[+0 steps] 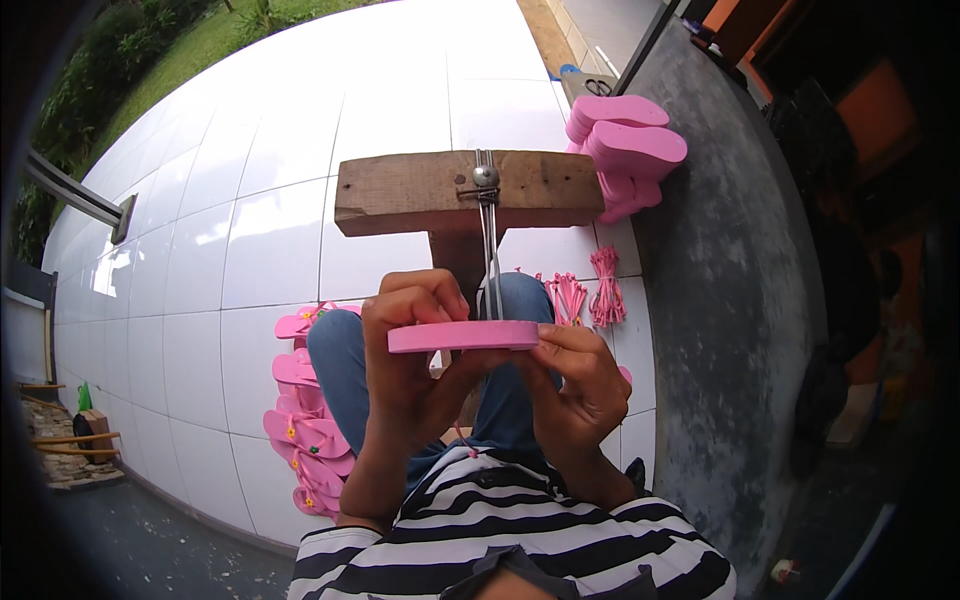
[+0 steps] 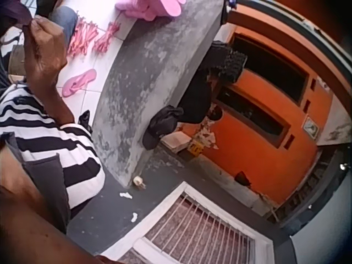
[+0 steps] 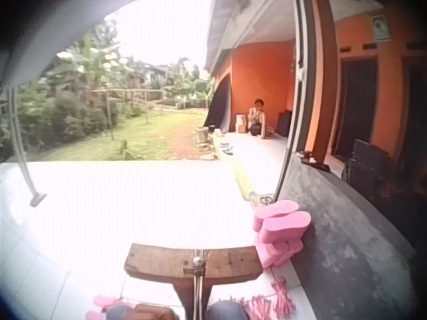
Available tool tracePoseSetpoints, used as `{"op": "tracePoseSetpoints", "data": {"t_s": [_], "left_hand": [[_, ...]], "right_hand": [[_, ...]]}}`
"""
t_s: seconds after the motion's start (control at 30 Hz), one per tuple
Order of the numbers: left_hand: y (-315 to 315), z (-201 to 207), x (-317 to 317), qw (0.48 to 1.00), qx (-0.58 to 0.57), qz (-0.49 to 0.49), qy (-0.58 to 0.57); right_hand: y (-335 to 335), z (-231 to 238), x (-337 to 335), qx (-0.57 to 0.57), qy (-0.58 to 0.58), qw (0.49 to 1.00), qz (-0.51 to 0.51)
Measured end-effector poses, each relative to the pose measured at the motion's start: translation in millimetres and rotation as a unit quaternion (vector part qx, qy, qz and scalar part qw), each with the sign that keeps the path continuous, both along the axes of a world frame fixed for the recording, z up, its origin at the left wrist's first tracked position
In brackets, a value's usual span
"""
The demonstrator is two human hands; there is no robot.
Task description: The person is assembling flip-flops by inserting pink straps into soles using a metal tool mounted on a wooden block. They pick up a sole, push it onto the tool to thread the strap through, and set the assembled sandal aside before repeating the process.
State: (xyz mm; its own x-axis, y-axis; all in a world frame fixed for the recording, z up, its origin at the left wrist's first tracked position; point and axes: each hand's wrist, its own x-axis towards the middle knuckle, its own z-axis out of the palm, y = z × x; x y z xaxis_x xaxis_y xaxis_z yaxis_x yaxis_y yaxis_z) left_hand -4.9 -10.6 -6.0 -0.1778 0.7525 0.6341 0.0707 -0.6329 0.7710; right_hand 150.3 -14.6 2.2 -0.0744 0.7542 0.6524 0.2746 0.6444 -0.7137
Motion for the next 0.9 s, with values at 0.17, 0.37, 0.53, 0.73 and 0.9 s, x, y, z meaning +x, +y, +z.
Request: {"op": "tracePoseSetpoints", "data": {"t_s": [0.17,0.37,0.53,0.73,0.9], "left_hand": [[14,24,-8,0.964,-0.092,0.142,0.204],[68,26,-9,0.885,-0.033,0.351,0.304],[38,-3,-34,0.865,0.051,0.417,0.273],[-36,-63,-39,0.903,0.008,0.098,0.417],[-76,-65,-44,0.835,-0.069,0.053,0.543]], "right_hand": [[18,-4,-13,-0.035,0.018,0.999,-0.028],[74,-14,-41,-0.097,0.082,0.991,-0.042],[55,-61,-31,-0.21,0.08,0.974,-0.039],[-33,-168,-43,-0.444,0.105,0.833,0.314],[-75,-138,-21,-0.568,0.054,0.756,0.321]]}}
